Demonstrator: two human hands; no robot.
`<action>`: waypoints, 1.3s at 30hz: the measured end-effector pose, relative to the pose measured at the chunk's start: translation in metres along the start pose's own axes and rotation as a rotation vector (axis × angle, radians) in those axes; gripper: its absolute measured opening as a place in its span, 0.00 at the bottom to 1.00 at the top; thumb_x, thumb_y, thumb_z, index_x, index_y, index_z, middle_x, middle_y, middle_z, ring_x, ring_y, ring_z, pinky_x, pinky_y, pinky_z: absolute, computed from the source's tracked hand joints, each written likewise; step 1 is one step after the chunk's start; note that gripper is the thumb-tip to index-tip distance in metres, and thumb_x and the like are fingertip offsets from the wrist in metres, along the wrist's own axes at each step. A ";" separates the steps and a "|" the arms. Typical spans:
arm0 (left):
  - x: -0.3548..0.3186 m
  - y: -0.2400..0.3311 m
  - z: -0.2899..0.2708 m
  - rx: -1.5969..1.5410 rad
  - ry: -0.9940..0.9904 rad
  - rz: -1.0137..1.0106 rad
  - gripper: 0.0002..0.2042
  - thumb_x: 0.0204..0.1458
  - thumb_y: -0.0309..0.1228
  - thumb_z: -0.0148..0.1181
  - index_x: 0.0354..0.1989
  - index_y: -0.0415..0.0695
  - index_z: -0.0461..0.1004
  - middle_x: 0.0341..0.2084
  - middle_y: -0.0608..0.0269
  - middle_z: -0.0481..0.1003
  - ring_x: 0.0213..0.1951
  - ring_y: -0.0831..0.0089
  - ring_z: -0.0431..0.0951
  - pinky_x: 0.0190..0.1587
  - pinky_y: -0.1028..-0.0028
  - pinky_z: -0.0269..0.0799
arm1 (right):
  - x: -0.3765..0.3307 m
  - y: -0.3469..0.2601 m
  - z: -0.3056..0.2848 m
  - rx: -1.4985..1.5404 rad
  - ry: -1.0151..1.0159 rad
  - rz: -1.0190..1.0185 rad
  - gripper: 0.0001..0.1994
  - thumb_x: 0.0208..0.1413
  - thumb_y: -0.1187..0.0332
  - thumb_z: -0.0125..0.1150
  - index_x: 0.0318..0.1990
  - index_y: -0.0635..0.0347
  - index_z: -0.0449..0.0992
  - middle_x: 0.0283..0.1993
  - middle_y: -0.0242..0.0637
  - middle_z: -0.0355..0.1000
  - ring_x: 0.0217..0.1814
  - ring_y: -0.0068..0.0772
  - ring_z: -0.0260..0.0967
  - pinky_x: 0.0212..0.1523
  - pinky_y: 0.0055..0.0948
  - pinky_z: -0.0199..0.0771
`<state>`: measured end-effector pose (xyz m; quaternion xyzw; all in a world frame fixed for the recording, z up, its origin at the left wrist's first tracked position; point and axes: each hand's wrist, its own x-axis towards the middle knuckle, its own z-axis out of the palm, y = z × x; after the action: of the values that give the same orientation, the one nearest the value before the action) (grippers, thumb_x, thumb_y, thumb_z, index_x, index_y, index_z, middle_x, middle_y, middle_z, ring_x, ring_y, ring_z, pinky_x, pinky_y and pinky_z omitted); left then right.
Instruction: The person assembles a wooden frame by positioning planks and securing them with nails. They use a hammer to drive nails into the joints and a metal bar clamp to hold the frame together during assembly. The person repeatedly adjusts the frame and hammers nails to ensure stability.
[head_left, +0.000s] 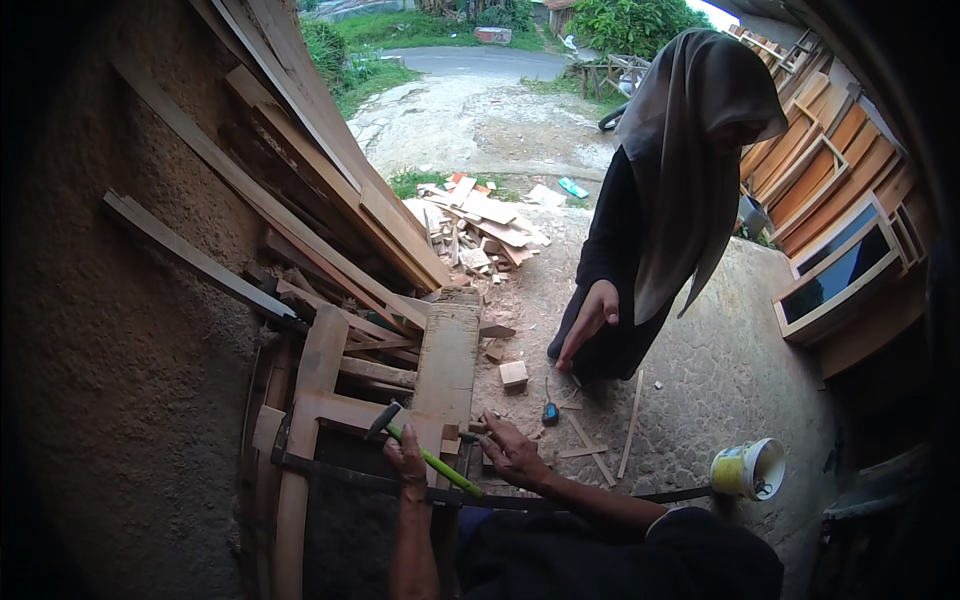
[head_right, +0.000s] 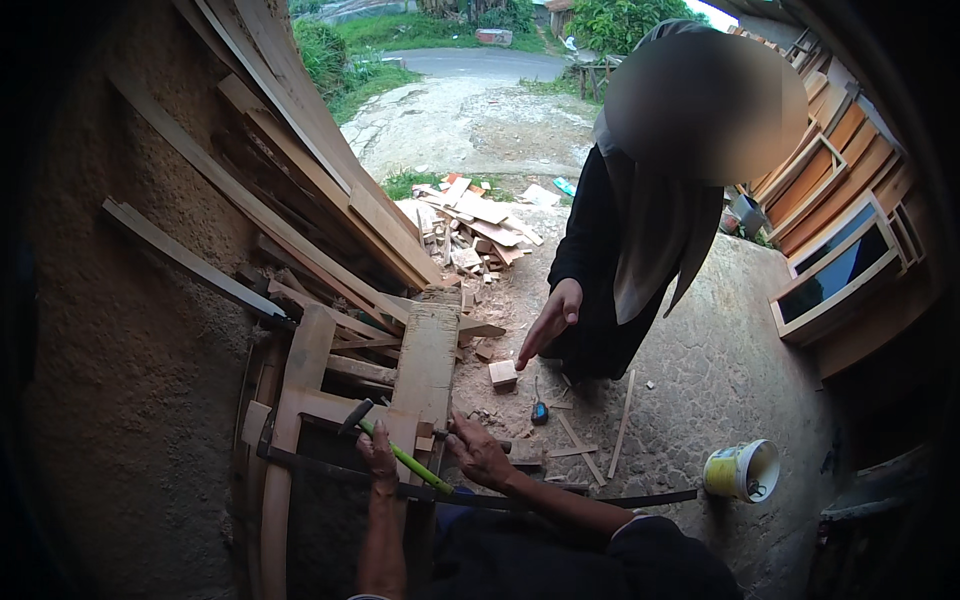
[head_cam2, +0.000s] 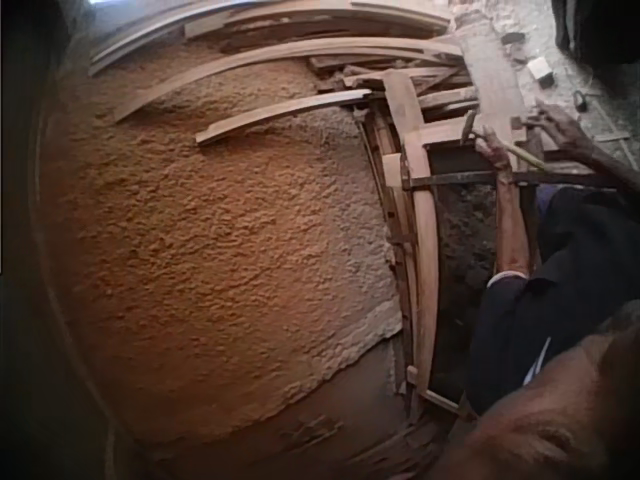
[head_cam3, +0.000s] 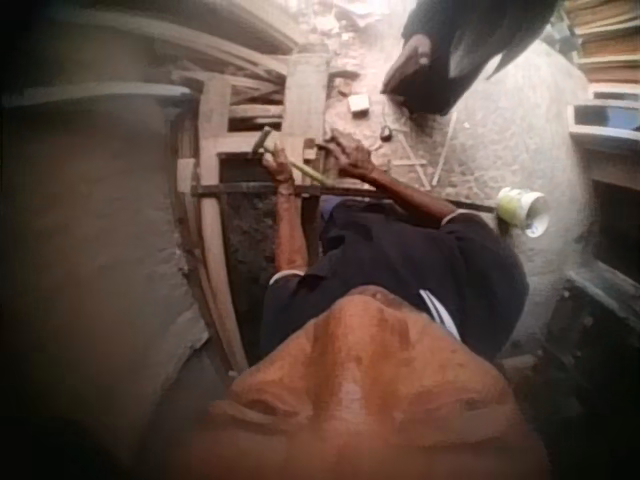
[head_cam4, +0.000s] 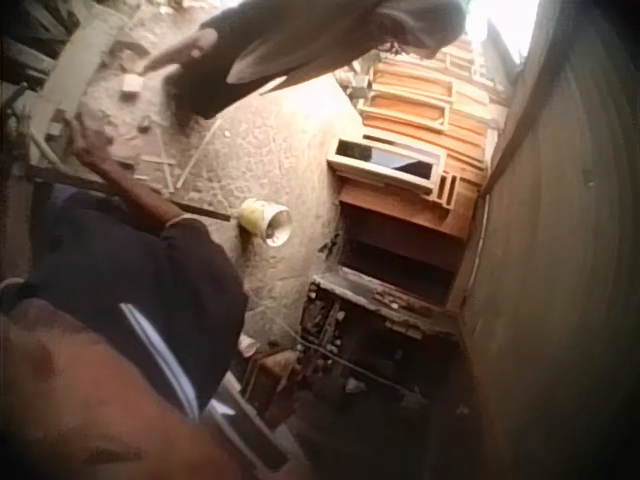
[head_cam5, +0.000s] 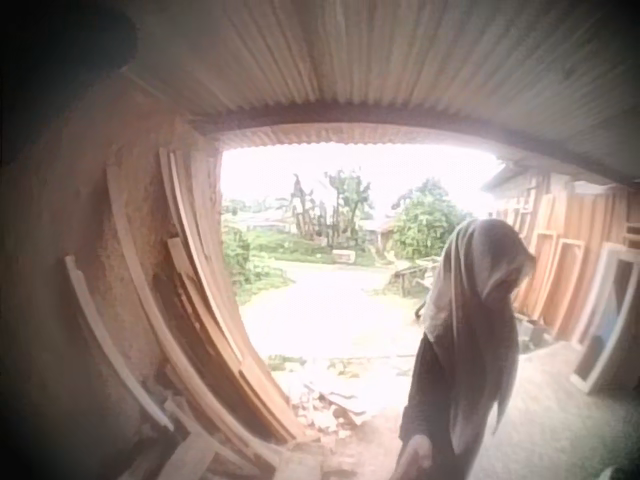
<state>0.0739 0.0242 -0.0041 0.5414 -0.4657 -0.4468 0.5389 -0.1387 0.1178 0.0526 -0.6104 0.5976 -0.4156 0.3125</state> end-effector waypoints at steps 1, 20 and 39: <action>-0.004 -0.008 -0.001 0.050 0.073 0.039 0.21 0.62 0.37 0.57 0.18 0.37 0.67 0.15 0.69 0.67 0.21 0.80 0.63 0.23 0.70 0.58 | -0.008 0.007 -0.020 0.171 0.071 0.204 0.31 0.68 0.64 0.54 0.74 0.65 0.53 0.62 0.48 0.68 0.62 0.41 0.69 0.59 0.36 0.70; -0.017 -0.019 -0.008 0.252 0.052 0.047 0.24 0.60 0.41 0.59 0.17 0.36 0.65 0.13 0.67 0.65 0.20 0.78 0.63 0.22 0.66 0.60 | 0.022 -0.045 -0.474 -0.304 0.556 0.211 0.18 0.56 0.61 0.68 0.49 0.64 0.80 0.42 0.39 0.82 0.43 0.33 0.79 0.49 0.32 0.76; -0.092 0.030 0.114 -0.124 -0.149 -0.111 0.17 0.65 0.41 0.56 0.25 0.46 0.67 0.20 0.74 0.64 0.23 0.82 0.60 0.27 0.75 0.55 | -0.075 -0.073 -0.270 -0.671 0.344 -0.099 0.23 0.60 0.60 0.64 0.60 0.61 0.73 0.49 0.48 0.77 0.55 0.48 0.74 0.55 0.44 0.73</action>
<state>-0.0541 0.0958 0.0216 0.4972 -0.4452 -0.5431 0.5095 -0.3373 0.2296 0.2308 -0.6282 0.7139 -0.3078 -0.0304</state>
